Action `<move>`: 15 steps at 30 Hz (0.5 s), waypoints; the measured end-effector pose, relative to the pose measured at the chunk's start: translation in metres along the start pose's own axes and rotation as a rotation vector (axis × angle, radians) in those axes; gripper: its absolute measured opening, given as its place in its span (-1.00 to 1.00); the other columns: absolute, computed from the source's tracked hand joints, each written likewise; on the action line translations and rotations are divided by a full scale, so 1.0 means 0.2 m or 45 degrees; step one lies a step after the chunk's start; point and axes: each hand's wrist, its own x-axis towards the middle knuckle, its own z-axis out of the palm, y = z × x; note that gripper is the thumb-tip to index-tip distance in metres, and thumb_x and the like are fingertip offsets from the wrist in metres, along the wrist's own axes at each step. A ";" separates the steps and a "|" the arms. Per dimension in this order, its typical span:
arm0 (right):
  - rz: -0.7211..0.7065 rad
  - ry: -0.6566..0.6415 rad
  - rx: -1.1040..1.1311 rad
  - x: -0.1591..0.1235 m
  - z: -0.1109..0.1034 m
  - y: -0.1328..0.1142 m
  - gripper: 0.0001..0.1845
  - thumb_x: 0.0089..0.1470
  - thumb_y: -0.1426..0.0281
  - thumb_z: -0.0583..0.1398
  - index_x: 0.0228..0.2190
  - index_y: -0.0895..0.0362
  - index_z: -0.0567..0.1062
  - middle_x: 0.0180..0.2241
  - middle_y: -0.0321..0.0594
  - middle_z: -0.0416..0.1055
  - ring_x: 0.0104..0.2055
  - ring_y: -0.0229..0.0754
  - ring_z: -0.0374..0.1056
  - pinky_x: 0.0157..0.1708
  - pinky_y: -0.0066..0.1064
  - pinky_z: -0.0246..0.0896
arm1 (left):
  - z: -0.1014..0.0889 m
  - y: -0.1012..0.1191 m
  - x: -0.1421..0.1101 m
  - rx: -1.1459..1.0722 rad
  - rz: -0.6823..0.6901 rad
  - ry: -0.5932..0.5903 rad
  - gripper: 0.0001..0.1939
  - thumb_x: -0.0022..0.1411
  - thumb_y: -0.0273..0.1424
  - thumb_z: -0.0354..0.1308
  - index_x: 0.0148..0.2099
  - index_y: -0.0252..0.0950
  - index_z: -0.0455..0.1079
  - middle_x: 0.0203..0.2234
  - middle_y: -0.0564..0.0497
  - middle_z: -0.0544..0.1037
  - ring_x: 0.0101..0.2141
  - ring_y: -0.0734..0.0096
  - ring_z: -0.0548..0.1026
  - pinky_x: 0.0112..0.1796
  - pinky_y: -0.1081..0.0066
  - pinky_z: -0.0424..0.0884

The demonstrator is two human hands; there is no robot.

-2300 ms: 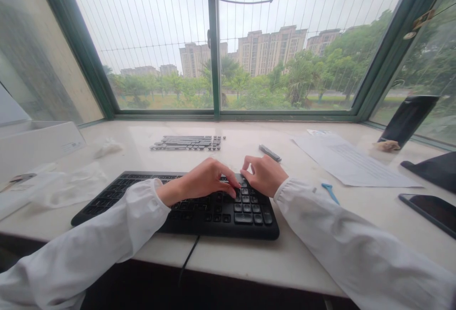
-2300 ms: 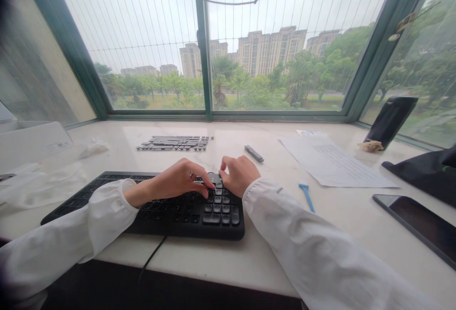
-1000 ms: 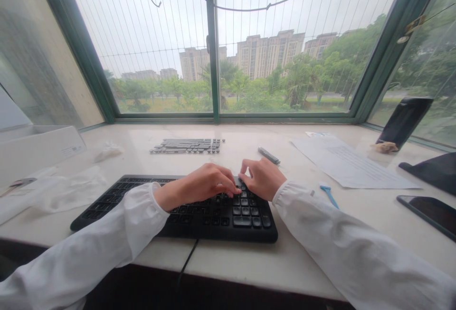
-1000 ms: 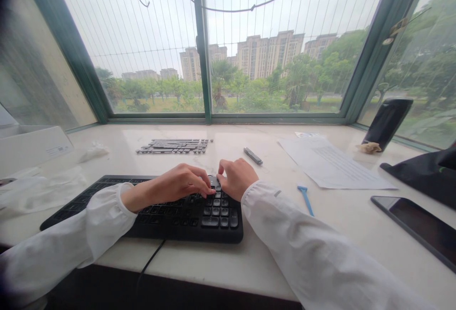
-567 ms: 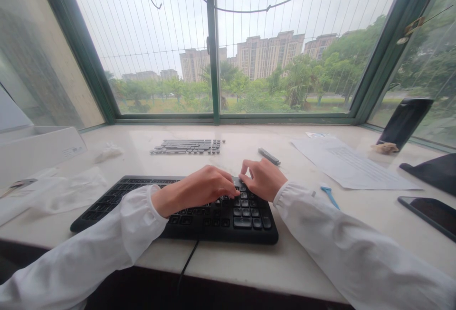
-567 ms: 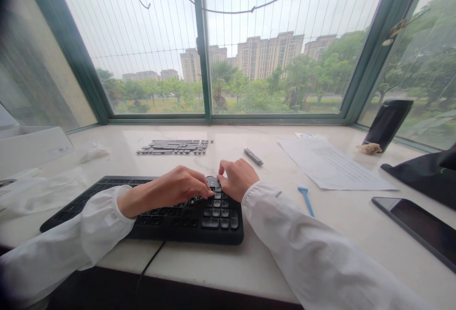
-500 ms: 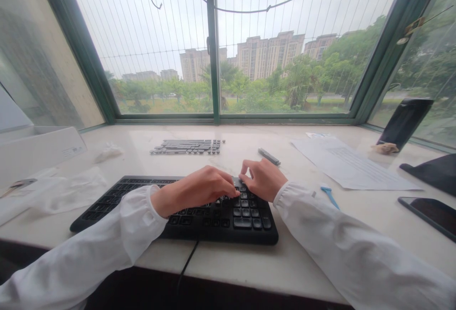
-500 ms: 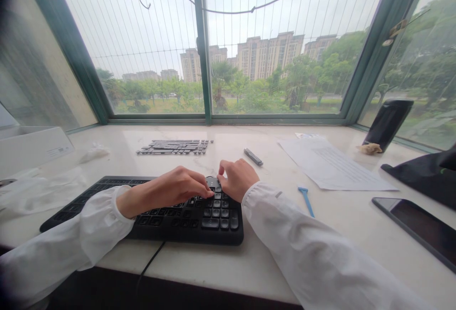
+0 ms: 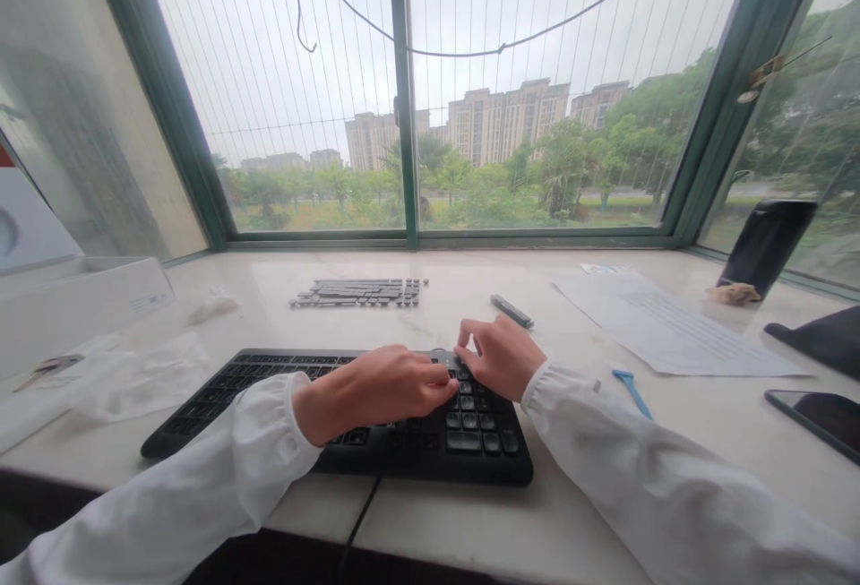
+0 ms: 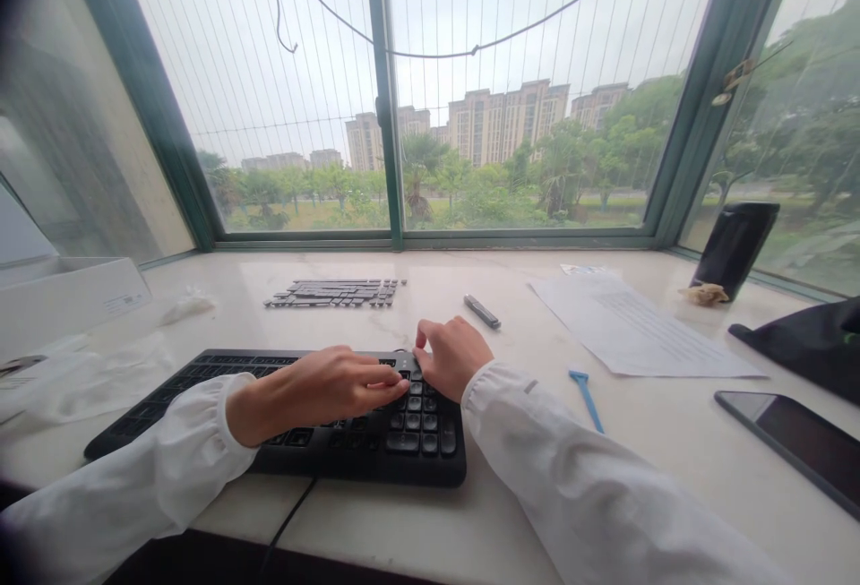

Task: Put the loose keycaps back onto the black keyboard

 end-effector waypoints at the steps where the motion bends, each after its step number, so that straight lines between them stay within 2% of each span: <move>1: -0.002 0.001 -0.001 0.00 0.00 0.00 -0.87 0.05 0.29 0.15 -0.39 0.06 0.48 -0.57 -0.29 0.39 -0.47 -0.23 0.23 -0.41 -0.44 -0.04 | 0.00 0.01 0.00 0.038 0.030 -0.018 -0.78 0.27 -0.60 -0.02 -0.14 -0.29 0.39 -0.49 0.08 0.45 -0.55 0.52 0.41 -0.61 0.51 0.23; 5: 0.002 -0.005 -0.007 0.00 0.00 -0.01 -0.87 0.05 0.30 0.15 -0.39 0.06 0.49 -0.57 -0.28 0.39 -0.46 -0.22 0.25 -0.41 -0.43 -0.04 | 0.01 0.03 0.01 0.129 0.057 -0.035 -0.81 0.28 -0.60 -0.03 -0.19 -0.32 0.38 -0.53 0.07 0.42 -0.55 0.49 0.41 -0.61 0.48 0.25; 10: 0.006 -0.021 -0.005 0.00 -0.01 -0.01 -0.85 0.06 0.29 0.15 -0.38 0.06 0.49 -0.55 -0.27 0.40 -0.45 -0.21 0.26 -0.41 -0.43 -0.03 | 0.02 0.03 0.01 0.025 0.012 -0.069 -0.82 0.30 -0.57 -0.05 -0.20 -0.31 0.36 -0.51 0.06 0.43 -0.55 0.47 0.40 -0.59 0.48 0.28; 15: 0.005 -0.031 -0.005 -0.01 -0.02 -0.01 -0.84 0.07 0.30 0.14 -0.38 0.07 0.50 -0.55 -0.26 0.40 -0.44 -0.20 0.26 -0.37 -0.42 -0.01 | 0.03 0.03 0.01 -0.012 0.000 -0.029 -0.82 0.29 -0.57 -0.07 -0.23 -0.31 0.35 -0.53 0.05 0.40 -0.55 0.47 0.40 -0.58 0.48 0.30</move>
